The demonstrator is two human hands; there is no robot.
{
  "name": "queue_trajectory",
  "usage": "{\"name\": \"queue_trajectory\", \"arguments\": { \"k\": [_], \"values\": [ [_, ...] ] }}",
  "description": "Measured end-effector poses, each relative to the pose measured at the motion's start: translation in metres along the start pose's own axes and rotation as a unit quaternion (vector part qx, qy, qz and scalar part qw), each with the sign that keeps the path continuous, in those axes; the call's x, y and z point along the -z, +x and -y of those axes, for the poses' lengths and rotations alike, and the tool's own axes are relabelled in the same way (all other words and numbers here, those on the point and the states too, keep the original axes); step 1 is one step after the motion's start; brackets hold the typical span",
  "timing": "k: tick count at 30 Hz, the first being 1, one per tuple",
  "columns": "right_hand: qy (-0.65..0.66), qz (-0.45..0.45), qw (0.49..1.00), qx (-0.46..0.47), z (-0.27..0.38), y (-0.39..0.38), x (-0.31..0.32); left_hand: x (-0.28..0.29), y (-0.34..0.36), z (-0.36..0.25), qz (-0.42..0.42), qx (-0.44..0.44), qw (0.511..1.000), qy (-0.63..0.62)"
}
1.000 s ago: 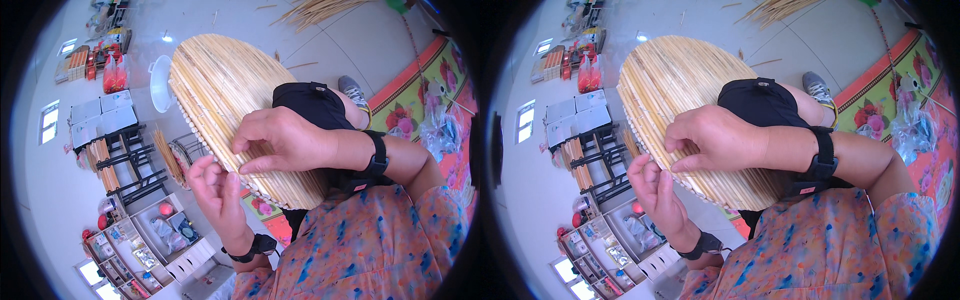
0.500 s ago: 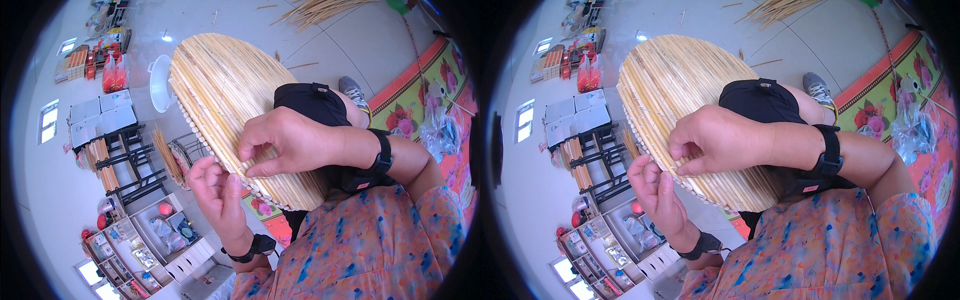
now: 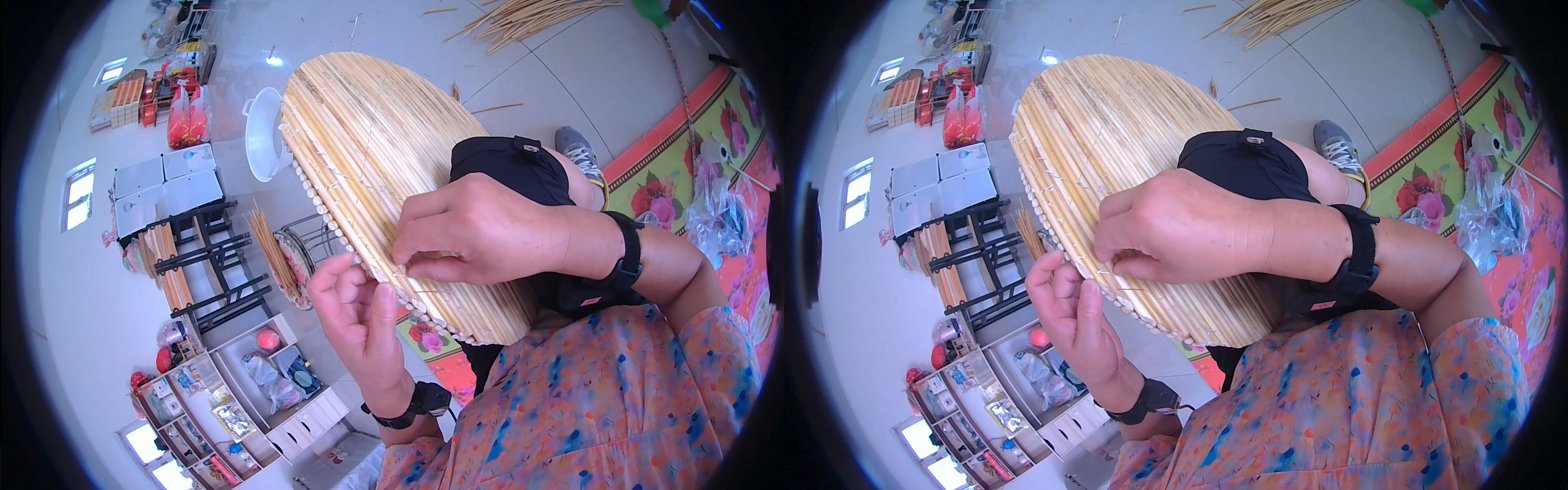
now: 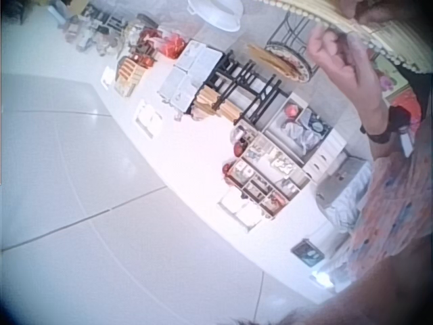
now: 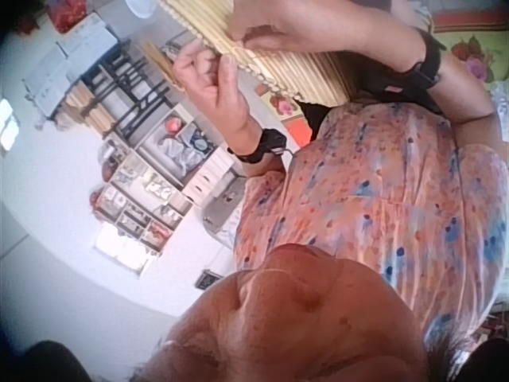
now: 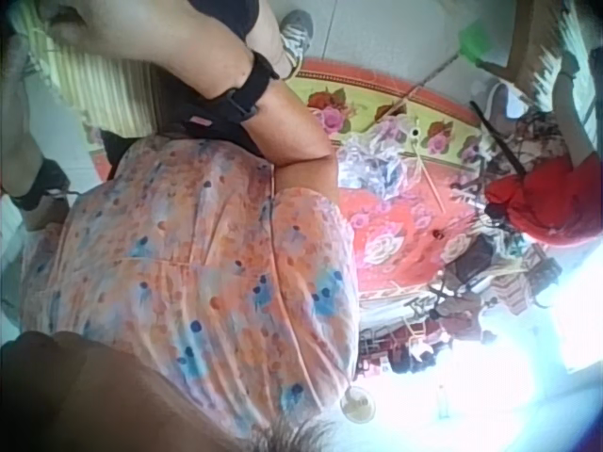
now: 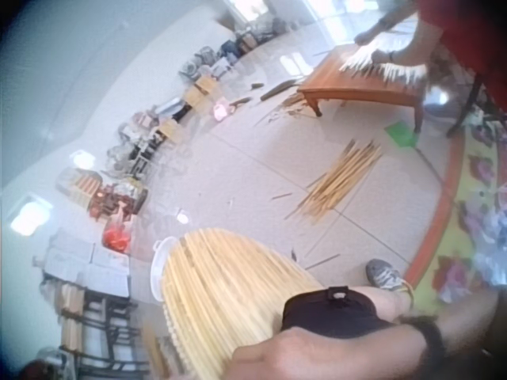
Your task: The person is weaving a traditional hat by threading string through bamboo slats and using scissors to trim excess material.
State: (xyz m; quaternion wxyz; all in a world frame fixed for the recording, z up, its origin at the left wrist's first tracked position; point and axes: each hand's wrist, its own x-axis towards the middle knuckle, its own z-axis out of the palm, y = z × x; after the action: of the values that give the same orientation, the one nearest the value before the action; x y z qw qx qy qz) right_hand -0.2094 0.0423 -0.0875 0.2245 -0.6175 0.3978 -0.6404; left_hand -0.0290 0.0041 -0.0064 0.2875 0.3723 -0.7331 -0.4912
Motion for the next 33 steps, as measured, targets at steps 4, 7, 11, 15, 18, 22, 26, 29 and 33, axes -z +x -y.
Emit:
{"name": "queue_trajectory", "arguments": {
  "k": [4, 7, 11, 15, 18, 22, 26, 29, 33],
  "values": [
    [0.005, 0.011, 1.000, 0.026, -0.005, 0.003, 0.005, 0.001, 0.001, 0.001, 0.006, -0.005, 1.000, -0.005],
    [0.002, 0.016, 0.999, 0.042, -0.007, 0.004, 0.004, 0.002, 0.001, 0.001, 0.009, -0.008, 1.000, -0.007],
    [-0.022, 0.015, 0.999, 0.042, -0.005, 0.002, 0.003, 0.000, 0.002, 0.002, 0.000, -0.003, 1.000, 0.002],
    [-0.041, -0.021, 0.998, 0.047, -0.006, 0.003, -0.004, 0.000, 0.002, 0.000, -0.003, -0.002, 1.000, 0.012],
    [-0.043, -0.025, 0.997, 0.058, -0.007, 0.004, -0.004, 0.001, 0.002, 0.000, -0.001, -0.006, 1.000, 0.008],
    [-0.054, -0.012, 0.996, 0.065, -0.006, 0.006, 0.001, 0.000, 0.002, 0.001, -0.005, -0.003, 1.000, 0.001],
    [-0.085, -0.015, 0.989, 0.121, -0.021, 0.000, -0.003, 0.001, 0.002, 0.001, 0.003, -0.009, 1.000, -0.003],
    [-0.023, -0.045, 0.988, 0.144, -0.010, 0.007, 0.000, 0.002, 0.003, 0.004, 0.001, -0.009, 1.000, -0.001],
    [-0.042, -0.008, 0.991, 0.127, -0.010, 0.004, 0.000, 0.001, 0.003, 0.002, -0.002, -0.009, 1.000, -0.002]
  ]
}}
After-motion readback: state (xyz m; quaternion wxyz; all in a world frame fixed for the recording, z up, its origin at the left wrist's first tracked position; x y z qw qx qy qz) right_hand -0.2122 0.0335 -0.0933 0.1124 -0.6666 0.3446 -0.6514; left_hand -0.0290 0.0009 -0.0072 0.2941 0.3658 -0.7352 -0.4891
